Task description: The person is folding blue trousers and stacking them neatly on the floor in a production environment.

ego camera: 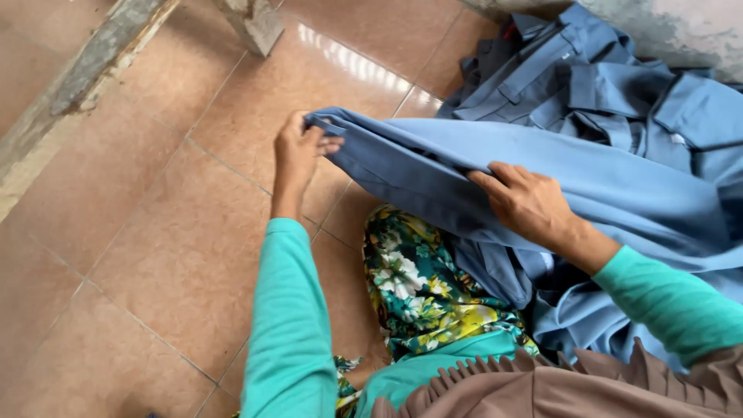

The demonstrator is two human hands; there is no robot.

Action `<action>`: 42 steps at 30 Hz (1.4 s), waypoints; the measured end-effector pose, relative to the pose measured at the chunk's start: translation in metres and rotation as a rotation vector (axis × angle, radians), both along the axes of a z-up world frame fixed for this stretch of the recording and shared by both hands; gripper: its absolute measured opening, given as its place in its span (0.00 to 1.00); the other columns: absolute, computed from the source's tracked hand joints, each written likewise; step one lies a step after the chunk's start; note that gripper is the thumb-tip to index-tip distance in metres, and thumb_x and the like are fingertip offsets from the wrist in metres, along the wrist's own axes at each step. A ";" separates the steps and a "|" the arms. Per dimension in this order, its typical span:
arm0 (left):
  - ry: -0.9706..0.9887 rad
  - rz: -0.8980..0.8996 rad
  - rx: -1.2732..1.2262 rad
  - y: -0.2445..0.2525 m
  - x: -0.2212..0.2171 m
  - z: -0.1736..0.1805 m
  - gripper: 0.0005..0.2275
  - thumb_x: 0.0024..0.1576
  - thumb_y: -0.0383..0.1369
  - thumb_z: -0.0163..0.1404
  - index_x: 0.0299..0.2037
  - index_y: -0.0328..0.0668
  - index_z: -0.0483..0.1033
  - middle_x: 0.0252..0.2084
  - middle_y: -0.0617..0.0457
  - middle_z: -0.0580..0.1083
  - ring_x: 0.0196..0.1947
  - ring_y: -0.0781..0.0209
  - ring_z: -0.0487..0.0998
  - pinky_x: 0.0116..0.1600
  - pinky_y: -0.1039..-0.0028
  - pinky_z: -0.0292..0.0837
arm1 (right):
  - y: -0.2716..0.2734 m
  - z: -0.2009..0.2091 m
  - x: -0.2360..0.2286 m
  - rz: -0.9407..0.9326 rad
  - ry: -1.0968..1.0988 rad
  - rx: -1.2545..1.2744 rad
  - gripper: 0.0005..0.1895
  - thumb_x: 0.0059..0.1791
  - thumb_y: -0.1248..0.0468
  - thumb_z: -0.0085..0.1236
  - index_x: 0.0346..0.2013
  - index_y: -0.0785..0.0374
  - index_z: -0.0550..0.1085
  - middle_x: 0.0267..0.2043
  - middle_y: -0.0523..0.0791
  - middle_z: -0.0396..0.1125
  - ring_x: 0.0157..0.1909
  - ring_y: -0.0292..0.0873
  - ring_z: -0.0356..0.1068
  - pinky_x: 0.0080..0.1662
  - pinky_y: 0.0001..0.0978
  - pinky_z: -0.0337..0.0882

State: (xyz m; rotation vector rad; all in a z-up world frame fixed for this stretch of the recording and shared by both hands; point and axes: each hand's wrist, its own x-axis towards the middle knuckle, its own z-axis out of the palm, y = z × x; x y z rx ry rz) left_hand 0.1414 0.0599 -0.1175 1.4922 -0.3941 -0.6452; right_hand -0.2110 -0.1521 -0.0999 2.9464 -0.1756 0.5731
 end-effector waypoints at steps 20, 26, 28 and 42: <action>-0.308 0.664 0.040 0.371 0.098 -0.003 0.12 0.59 0.19 0.43 0.48 0.45 0.69 0.49 0.45 0.75 0.46 0.58 0.80 0.48 0.71 0.85 | 0.084 0.014 0.283 0.119 0.038 0.025 0.11 0.48 0.56 0.54 0.37 0.54 0.81 0.48 0.39 0.74 0.39 0.52 0.77 0.24 0.51 0.69; -0.288 1.198 0.122 0.524 0.036 -0.116 0.06 0.61 0.24 0.48 0.44 0.48 0.73 0.51 0.42 0.73 0.51 0.43 0.79 0.50 0.56 0.86 | 0.211 -0.154 0.272 0.466 -0.098 0.063 0.06 0.44 0.62 0.54 0.23 0.45 0.75 0.34 0.34 0.66 0.34 0.40 0.70 0.32 0.31 0.70; -0.212 1.316 0.211 0.583 -0.015 -0.198 0.05 0.60 0.28 0.52 0.43 0.49 0.74 0.50 0.42 0.72 0.50 0.41 0.80 0.46 0.56 0.88 | 0.260 -0.203 0.241 0.530 -0.014 0.081 0.07 0.46 0.60 0.54 0.23 0.44 0.76 0.35 0.33 0.67 0.34 0.38 0.70 0.30 0.31 0.70; 1.113 1.320 -0.452 0.355 -0.177 -0.179 0.48 0.51 0.65 0.59 0.76 0.55 0.47 0.79 0.42 0.43 0.77 0.44 0.47 0.75 0.41 0.37 | 0.370 -0.168 0.189 0.695 0.088 0.421 0.03 0.46 0.63 0.54 0.31 0.50 0.75 0.37 0.37 0.67 0.39 0.43 0.71 0.36 0.35 0.71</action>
